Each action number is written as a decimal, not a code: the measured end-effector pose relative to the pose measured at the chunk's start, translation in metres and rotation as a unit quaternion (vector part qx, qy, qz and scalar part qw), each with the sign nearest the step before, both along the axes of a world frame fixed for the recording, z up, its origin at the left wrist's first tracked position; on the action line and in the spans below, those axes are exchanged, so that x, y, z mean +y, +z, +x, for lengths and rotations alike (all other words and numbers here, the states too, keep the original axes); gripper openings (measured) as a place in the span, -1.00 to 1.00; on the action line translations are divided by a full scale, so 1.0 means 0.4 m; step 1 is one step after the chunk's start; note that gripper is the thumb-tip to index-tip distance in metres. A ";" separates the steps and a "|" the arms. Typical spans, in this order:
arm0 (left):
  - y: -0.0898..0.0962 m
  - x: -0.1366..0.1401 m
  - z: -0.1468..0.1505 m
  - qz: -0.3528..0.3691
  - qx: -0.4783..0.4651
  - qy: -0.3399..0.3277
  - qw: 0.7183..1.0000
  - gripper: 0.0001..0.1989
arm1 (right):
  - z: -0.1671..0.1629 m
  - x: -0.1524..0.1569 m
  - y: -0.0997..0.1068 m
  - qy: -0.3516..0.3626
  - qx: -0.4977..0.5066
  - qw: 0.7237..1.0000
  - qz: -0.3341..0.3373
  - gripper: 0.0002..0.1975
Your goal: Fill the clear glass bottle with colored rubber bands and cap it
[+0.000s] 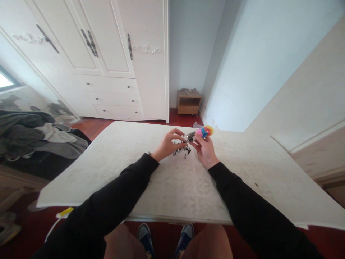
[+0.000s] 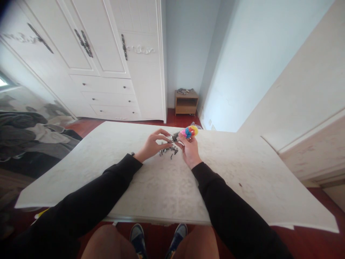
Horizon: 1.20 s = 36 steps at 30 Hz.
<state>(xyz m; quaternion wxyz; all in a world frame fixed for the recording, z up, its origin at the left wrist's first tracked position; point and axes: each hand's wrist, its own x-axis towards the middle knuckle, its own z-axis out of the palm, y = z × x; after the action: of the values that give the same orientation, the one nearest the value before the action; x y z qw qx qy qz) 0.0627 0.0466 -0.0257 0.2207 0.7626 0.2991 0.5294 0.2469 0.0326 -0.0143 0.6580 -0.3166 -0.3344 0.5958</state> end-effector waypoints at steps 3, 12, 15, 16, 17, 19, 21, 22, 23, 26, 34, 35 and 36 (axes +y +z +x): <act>0.003 -0.001 -0.004 0.000 -0.013 0.012 1.000 -0.74 | 0.001 0.001 0.001 -0.019 0.002 1.000 -0.003 -0.59; -0.004 -0.020 0.010 -0.008 0.098 -0.068 0.993 -0.40 | -0.005 -0.009 0.006 0.047 0.021 0.999 -0.015 -0.58; -0.006 -0.015 0.011 0.003 0.076 -0.054 0.996 -0.60 | -0.006 -0.014 0.010 0.060 0.015 0.998 -0.012 -0.60; -0.006 -0.012 0.010 0.009 0.061 -0.042 0.997 -0.67 | -0.005 -0.015 0.011 0.058 0.013 0.998 -0.010 -0.60; -0.006 -0.009 0.009 0.012 0.043 -0.031 0.999 -0.71 | -0.005 -0.015 0.012 0.056 0.011 0.998 -0.008 -0.61; -0.004 -0.005 0.005 0.008 0.008 -0.014 1.000 -0.74 | -0.003 -0.015 0.013 0.051 0.006 0.999 -0.006 -0.62; 0.001 -0.005 0.002 -0.005 -0.014 -0.004 1.000 -0.74 | -0.002 -0.013 0.012 0.044 0.005 0.999 -0.006 -0.61; 0.003 -0.006 0.001 -0.010 -0.018 0.000 1.000 -0.73 | -0.001 -0.012 0.012 0.039 0.006 0.999 -0.007 -0.60; 0.006 -0.007 0.000 -0.013 -0.021 0.002 1.000 -0.72 | 0.000 -0.011 0.011 0.034 0.008 0.999 -0.009 -0.60; 0.009 -0.011 -0.001 -0.012 -0.025 -0.005 1.000 -0.72 | 0.001 -0.007 0.008 0.026 0.019 0.999 -0.020 -0.59; -0.014 -0.026 0.012 -0.031 0.111 -0.086 0.990 -0.37 | -0.007 -0.016 0.012 0.053 0.065 0.995 -0.045 -0.60; -0.014 -0.025 0.012 -0.029 0.109 -0.084 0.990 -0.42 | -0.009 -0.018 0.013 0.060 0.064 0.995 -0.046 -0.60; -0.013 -0.023 0.012 -0.024 0.100 -0.078 0.992 -0.50 | -0.011 -0.020 0.013 0.064 0.063 0.995 -0.045 -0.59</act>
<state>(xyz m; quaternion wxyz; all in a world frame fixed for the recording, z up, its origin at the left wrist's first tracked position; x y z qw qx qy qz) 0.0676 0.0373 -0.0309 0.2489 0.8275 0.2718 0.4237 0.2425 0.0247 -0.0090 0.6235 -0.2858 -0.2841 0.6700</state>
